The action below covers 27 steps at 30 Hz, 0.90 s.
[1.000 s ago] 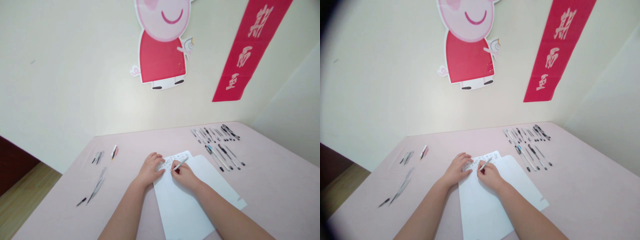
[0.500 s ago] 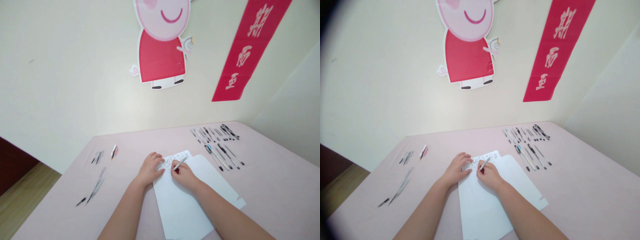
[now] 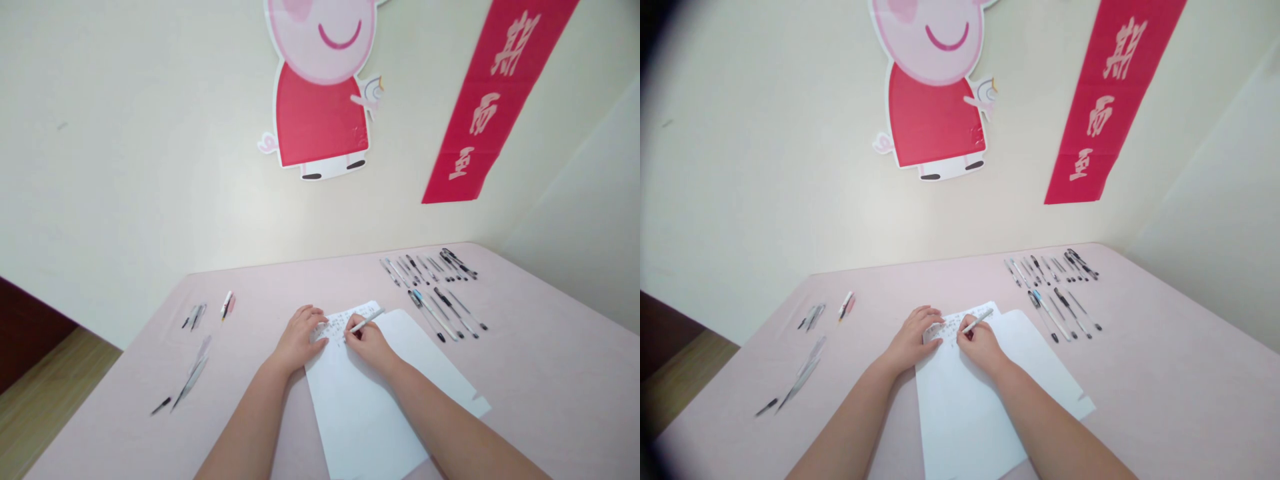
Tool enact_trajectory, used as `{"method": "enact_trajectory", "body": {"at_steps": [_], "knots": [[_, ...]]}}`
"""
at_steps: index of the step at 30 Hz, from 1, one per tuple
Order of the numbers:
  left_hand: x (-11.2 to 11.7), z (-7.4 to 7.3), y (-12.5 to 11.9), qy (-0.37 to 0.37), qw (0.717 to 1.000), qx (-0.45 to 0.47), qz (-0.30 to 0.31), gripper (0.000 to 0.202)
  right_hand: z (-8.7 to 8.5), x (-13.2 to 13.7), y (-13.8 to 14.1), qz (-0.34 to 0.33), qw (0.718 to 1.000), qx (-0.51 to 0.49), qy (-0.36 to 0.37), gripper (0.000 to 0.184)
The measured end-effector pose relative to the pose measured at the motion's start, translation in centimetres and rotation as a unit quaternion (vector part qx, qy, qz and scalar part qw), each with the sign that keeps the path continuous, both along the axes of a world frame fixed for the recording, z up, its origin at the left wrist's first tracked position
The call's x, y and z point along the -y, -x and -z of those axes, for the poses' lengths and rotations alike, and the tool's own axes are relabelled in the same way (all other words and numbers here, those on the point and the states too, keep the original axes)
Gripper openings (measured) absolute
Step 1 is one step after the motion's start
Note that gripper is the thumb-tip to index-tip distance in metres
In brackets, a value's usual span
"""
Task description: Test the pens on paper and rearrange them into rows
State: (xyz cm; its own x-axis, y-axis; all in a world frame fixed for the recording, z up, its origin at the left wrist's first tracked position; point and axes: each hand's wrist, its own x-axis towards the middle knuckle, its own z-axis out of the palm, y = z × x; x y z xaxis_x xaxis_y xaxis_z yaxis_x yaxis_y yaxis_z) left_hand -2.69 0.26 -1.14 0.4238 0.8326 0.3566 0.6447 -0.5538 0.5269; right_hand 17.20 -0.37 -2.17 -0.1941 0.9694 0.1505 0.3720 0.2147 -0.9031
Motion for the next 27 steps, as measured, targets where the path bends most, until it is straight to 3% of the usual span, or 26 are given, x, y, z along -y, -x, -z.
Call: {"method": "enact_trajectory", "body": {"at_steps": [5,10,13,16,19,27], "knots": [[-0.5,-0.1,-0.1,0.020,0.991,0.128,-0.044,0.023,0.0,-0.1,0.1,0.003,1.000,-0.019,0.021,0.004],[-0.9,-0.5,0.7,0.077,0.958,0.219,-0.169,0.026,-0.1,-0.3,0.0,-0.001,0.998,-0.053,0.034,0.007],[-1.1,-0.6,1.7,0.103,0.950,0.171,-0.241,0.024,-0.1,-0.4,-0.1,-0.003,0.997,-0.068,0.042,0.006],[-1.3,-1.0,2.7,0.095,0.951,0.066,-0.287,0.023,-0.1,-0.6,-0.3,-0.004,0.995,-0.089,0.054,0.006],[-1.3,-1.6,3.4,0.099,0.948,-0.031,-0.301,0.020,-0.1,-0.7,-0.4,-0.008,0.994,-0.097,0.051,0.007],[-0.6,-2.4,3.4,0.230,0.914,-0.176,-0.286,0.014,-0.5,-0.7,-0.5,-0.013,0.987,-0.140,0.082,0.015]]}}
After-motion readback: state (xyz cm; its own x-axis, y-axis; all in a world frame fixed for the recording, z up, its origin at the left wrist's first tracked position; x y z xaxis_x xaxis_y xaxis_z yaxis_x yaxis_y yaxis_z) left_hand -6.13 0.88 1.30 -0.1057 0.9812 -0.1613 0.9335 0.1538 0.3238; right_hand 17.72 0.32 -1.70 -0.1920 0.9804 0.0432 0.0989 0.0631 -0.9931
